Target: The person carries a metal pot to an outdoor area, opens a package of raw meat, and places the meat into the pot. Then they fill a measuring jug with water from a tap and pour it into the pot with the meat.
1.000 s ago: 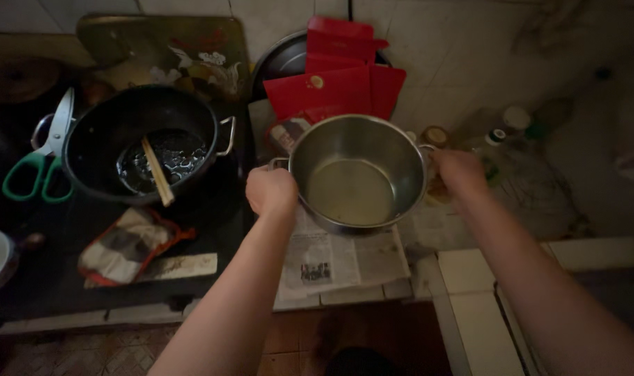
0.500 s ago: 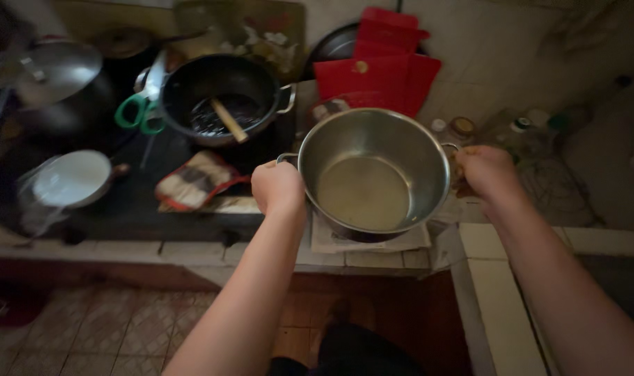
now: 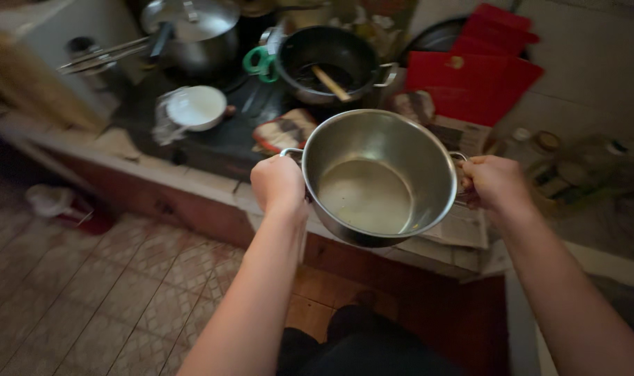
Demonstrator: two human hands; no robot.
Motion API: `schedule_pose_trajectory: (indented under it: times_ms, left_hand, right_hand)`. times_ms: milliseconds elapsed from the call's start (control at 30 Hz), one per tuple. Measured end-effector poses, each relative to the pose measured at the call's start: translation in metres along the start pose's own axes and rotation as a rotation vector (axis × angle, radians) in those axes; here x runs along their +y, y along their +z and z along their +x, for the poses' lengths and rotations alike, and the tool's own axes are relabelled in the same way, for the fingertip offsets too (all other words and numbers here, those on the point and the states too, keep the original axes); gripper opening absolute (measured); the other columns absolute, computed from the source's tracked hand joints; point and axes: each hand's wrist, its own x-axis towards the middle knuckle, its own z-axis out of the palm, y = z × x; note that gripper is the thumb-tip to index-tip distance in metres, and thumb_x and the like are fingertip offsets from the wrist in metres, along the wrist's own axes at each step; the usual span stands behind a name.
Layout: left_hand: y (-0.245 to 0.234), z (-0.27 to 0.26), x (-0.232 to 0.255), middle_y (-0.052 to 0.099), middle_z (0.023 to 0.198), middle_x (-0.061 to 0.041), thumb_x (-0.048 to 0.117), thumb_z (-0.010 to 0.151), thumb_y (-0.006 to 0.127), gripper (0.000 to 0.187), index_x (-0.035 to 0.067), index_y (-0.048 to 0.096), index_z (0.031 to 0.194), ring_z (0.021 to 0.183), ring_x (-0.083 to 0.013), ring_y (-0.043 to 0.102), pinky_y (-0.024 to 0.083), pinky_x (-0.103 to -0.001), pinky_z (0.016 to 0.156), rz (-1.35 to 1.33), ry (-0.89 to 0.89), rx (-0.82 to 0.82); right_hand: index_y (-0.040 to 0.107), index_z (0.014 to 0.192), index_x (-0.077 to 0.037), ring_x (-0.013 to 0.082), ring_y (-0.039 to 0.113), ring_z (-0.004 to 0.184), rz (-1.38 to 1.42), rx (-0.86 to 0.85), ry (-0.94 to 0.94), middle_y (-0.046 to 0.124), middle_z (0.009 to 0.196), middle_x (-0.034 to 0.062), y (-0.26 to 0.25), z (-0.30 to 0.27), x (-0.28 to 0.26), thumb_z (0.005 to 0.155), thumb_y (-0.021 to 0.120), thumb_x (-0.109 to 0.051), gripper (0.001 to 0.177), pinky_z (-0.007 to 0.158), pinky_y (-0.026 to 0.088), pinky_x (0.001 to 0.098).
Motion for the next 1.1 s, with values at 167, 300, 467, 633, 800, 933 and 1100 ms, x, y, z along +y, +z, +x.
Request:
schedule_pose_trajectory:
  times_ms: [167,300,467,633,800,933,1100]
  left_hand:
    - [-0.053,0.006,0.012,0.075,0.097,-0.017,0.015,0.087,0.053,0.029,-0.002,0.075,0.094,0.086,-0.0279,0.072,0.053,-0.044,0.073,-0.012,-0.038,0.149]
    - [-0.095,0.015,0.017,0.078,0.098,-0.017,0.016,0.087,0.055,0.029,0.001,0.077,0.096,0.087,-0.0278,0.073,0.053,-0.042,0.074,0.031,-0.035,0.249]
    - [-0.147,0.039,0.013,0.073,0.087,-0.012,0.014,0.088,0.056,0.025,-0.003,0.074,0.091,0.076,-0.0211,0.066,0.051,-0.038,0.065,-0.206,0.081,0.333]
    - [-0.200,0.064,0.006,0.065,0.069,-0.006,0.010,0.088,0.058,0.017,-0.002,0.069,0.080,0.061,-0.0151,0.057,0.042,-0.032,0.055,-0.466,0.152,0.369]
    - [-0.252,0.073,0.009,0.065,0.067,-0.004,0.009,0.086,0.063,0.012,0.003,0.072,0.083,0.053,-0.0115,0.051,0.036,-0.030,0.048,-0.520,0.176,0.469]
    - [-0.290,0.070,0.012,0.067,0.067,-0.003,0.011,0.088,0.060,0.011,0.007,0.070,0.084,0.048,-0.0101,0.052,0.037,-0.027,0.044,-0.538,0.164,0.483]
    - [-0.319,0.061,0.024,0.064,0.067,0.000,0.017,0.089,0.056,0.016,0.012,0.069,0.083,0.049,-0.0094,0.054,0.034,-0.029,0.042,-0.499,0.168,0.464]
  right_hand:
    - [0.067,0.100,-0.003,0.0128,0.049,0.049,-0.006,-0.128,-0.049,0.056,0.066,0.0016,0.044,-0.021,-0.023,0.102,0.057,-0.018,0.019,0.045,0.038,0.0308]
    - [0.068,0.101,-0.005,0.0097,0.038,0.046,0.041,-0.225,-0.075,0.051,0.066,-0.0005,0.081,-0.044,-0.045,0.102,0.055,-0.016,0.017,0.041,0.031,0.0291]
    - [0.066,0.101,-0.001,0.0082,0.037,0.045,0.040,-0.329,-0.175,0.050,0.066,-0.0014,0.128,-0.073,-0.078,0.102,0.058,-0.016,0.017,0.039,0.028,0.0276]
    - [0.068,0.103,-0.004,0.0075,0.040,0.043,-0.005,-0.439,-0.257,0.055,0.066,-0.0004,0.175,-0.088,-0.105,0.101,0.056,-0.018,0.018,0.038,0.032,0.0272]
    - [0.068,0.104,-0.006,0.0077,0.039,0.042,-0.004,-0.611,-0.303,0.055,0.065,0.0006,0.226,-0.095,-0.127,0.102,0.055,-0.018,0.018,0.037,0.031,0.0265]
    - [0.067,0.096,-0.001,0.0111,0.043,0.041,-0.007,-0.753,-0.369,0.056,0.066,0.0030,0.265,-0.098,-0.148,0.102,0.058,-0.018,0.020,0.037,0.033,0.0281]
    - [0.067,0.092,-0.004,0.0118,0.045,0.042,-0.039,-0.938,-0.418,0.055,0.068,0.0022,0.298,-0.097,-0.180,0.101,0.060,-0.021,0.021,0.036,0.036,0.0317]
